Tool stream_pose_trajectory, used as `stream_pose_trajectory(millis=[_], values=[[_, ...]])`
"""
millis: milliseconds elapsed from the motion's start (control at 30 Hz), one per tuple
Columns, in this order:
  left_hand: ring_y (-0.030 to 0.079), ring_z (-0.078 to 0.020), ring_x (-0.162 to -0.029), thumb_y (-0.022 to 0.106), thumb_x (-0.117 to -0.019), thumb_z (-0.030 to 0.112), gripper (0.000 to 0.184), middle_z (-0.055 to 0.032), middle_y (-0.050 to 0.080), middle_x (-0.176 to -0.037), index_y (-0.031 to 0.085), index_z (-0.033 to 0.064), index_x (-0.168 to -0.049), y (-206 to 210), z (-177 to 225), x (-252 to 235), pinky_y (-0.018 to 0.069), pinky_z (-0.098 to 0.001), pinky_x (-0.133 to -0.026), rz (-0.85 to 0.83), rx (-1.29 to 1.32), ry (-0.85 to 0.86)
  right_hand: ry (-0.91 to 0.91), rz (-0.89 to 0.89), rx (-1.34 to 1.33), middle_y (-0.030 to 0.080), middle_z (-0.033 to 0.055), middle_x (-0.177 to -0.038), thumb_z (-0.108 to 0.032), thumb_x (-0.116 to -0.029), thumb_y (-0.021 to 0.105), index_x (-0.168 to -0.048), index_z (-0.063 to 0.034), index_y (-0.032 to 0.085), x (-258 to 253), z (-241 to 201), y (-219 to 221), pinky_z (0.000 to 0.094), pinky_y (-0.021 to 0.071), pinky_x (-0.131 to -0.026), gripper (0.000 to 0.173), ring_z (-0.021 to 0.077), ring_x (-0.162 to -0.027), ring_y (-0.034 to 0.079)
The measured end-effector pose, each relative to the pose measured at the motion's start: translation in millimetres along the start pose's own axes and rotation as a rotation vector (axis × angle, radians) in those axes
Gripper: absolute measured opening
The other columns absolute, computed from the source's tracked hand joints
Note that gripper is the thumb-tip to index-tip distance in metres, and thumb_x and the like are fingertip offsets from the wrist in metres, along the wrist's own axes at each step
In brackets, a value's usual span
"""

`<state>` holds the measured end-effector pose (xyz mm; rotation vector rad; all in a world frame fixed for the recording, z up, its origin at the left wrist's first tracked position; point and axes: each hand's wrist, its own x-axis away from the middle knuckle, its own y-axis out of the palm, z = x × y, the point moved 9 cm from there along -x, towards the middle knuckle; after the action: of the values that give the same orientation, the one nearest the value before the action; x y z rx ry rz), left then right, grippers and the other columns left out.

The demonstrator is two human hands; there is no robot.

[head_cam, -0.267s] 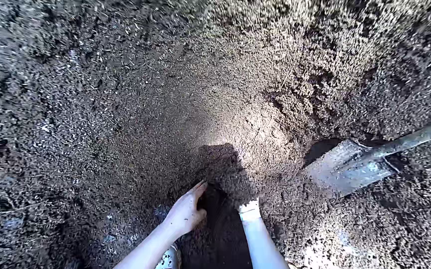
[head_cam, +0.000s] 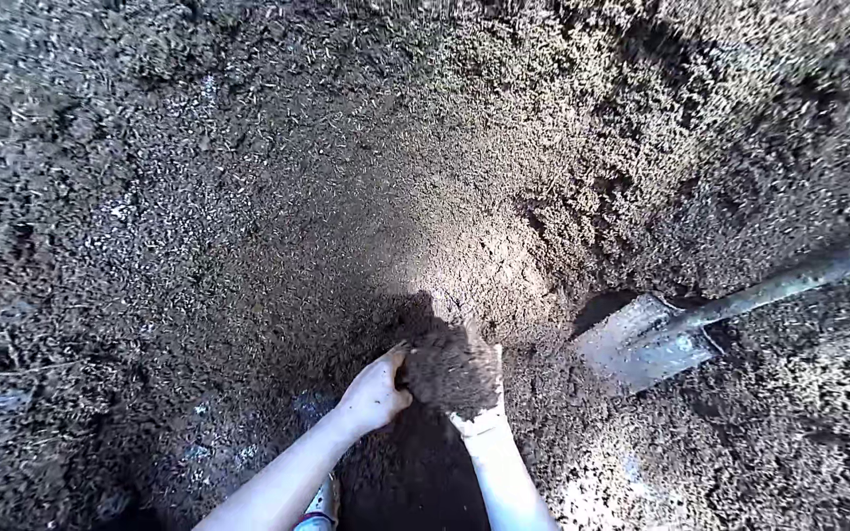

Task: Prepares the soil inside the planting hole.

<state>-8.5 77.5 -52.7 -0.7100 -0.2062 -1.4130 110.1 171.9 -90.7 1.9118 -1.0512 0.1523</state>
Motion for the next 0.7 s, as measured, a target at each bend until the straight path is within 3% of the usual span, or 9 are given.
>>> stream_pose_trajectory(millis=[67, 167, 233, 300, 367, 433, 533, 633, 700], values=[[0.042, -0.0282, -0.148, 0.075, -0.0887, 0.007, 0.083, -0.0173, 0.04, -0.161, 0.032, 0.0028, -0.159, 0, 0, 4, 0.0327, -0.0477, -0.122, 0.017, 0.004, -0.008, 0.108, -0.059, 0.054, 0.074, 0.0074, -0.108, -0.056, -0.1075, 0.018, -0.126, -0.0106, 0.06, 15, 11, 22, 0.0429, 0.0598, -0.087, 0.064, 0.0198, -0.099, 0.071], [0.041, -0.0287, -0.149, 0.072, -0.0862, -0.002, 0.086, -0.0173, 0.038, -0.162, 0.029, 0.0024, -0.16, 3, -4, 13, 0.0325, -0.0471, -0.122, 0.023, -0.022, -0.029, 0.052, 0.118, 0.296, 0.068, 0.0068, -0.125, -0.049, -0.1107, 0.02, -0.141, -0.0096, 0.049, 41, 7, 9, 0.0375, 0.0578, -0.092, 0.057, 0.014, -0.111, 0.067], [0.038, -0.0303, -0.15, 0.073, -0.0851, -0.003, 0.087, -0.0203, 0.035, -0.163, 0.028, -0.001, -0.159, 5, -5, 18, 0.0306, -0.0467, -0.123, 0.021, -0.03, -0.033, -0.029, 0.22, 0.499, 0.044, 0.0108, -0.155, -0.042, -0.1124, 0.019, -0.157, -0.0064, 0.03, 56, -4, 19, 0.0355, 0.0414, -0.113, 0.058, 0.0131, -0.138, 0.047], [0.038, -0.0298, -0.15, 0.075, -0.0853, -0.001, 0.088, -0.0199, 0.036, -0.163, 0.027, -0.0002, -0.16, 4, -6, 21, 0.0306, -0.0462, -0.123, 0.033, -0.037, -0.026, -0.087, 0.245, 0.779, 0.029, 0.0189, -0.166, -0.031, -0.1136, 0.021, -0.16, 0.0017, 0.023, 64, -13, 36, 0.0378, 0.0281, -0.123, 0.057, 0.019, -0.151, 0.032], [0.038, -0.0294, -0.15, 0.075, -0.0856, 0.0, 0.09, -0.0183, 0.036, -0.163, 0.026, 0.002, -0.161, 3, -8, 23, 0.0313, -0.0467, -0.123, 0.044, -0.037, -0.024, -0.116, 0.264, 1.053, 0.048, 0.0237, -0.152, -0.022, -0.1119, 0.038, -0.148, 0.0072, 0.045, 65, -14, 49, 0.0392, 0.0368, -0.118, 0.047, 0.0238, -0.141, 0.047], [0.037, -0.0283, -0.151, 0.076, -0.0858, 0.0, 0.09, -0.0168, 0.034, -0.165, 0.026, 0.0026, -0.161, 2, -9, 24, 0.0306, -0.046, -0.123, 0.049, -0.051, -0.021, -0.111, 0.192, 1.295, 0.055, 0.0234, -0.146, -0.017, -0.1072, 0.053, -0.14, 0.006, 0.055, 59, -7, 60, 0.0395, 0.0368, -0.118, 0.041, 0.0267, -0.139, 0.051], [0.035, -0.0262, -0.152, 0.077, -0.087, 0.004, 0.088, -0.0145, 0.03, -0.167, 0.028, 0.0023, -0.16, 2, -9, 28, 0.0296, -0.0436, -0.124, 0.046, -0.085, 0.006, -0.151, 0.052, 1.57, 0.054, 0.0231, -0.147, -0.012, -0.1002, 0.062, -0.137, 0.0051, 0.059, 57, 8, 80, 0.0386, 0.033, -0.121, 0.041, 0.0292, -0.142, 0.048], [0.03, -0.0243, -0.154, 0.073, -0.0909, 0.004, 0.081, -0.0128, 0.026, -0.169, 0.03, 0.0021, -0.16, -2, -9, 32, 0.0269, -0.0413, -0.125, 0.017, -0.119, 0.045, -0.054, -0.019, 1.833, 0.052, 0.023, -0.15, -0.007, -0.1006, 0.058, -0.142, 0.0055, 0.055, 53, 27, 85, 0.037, 0.0307, -0.123, 0.043, 0.0287, -0.144, 0.046], [0.034, -0.0246, -0.153, 0.069, -0.0949, 0.008, 0.067, -0.0122, 0.032, -0.166, 0.041, 0.0044, -0.156, -14, -7, 35, 0.0291, -0.0435, -0.124, 0.011, -0.128, 0.055, -0.009, -0.016, 1.894, 0.051, 0.0221, -0.151, -0.006, -0.1014, 0.056, -0.144, 0.0047, 0.053, 50, 34, 80, 0.0372, 0.03, -0.123, 0.044, 0.0279, -0.145, 0.045]])
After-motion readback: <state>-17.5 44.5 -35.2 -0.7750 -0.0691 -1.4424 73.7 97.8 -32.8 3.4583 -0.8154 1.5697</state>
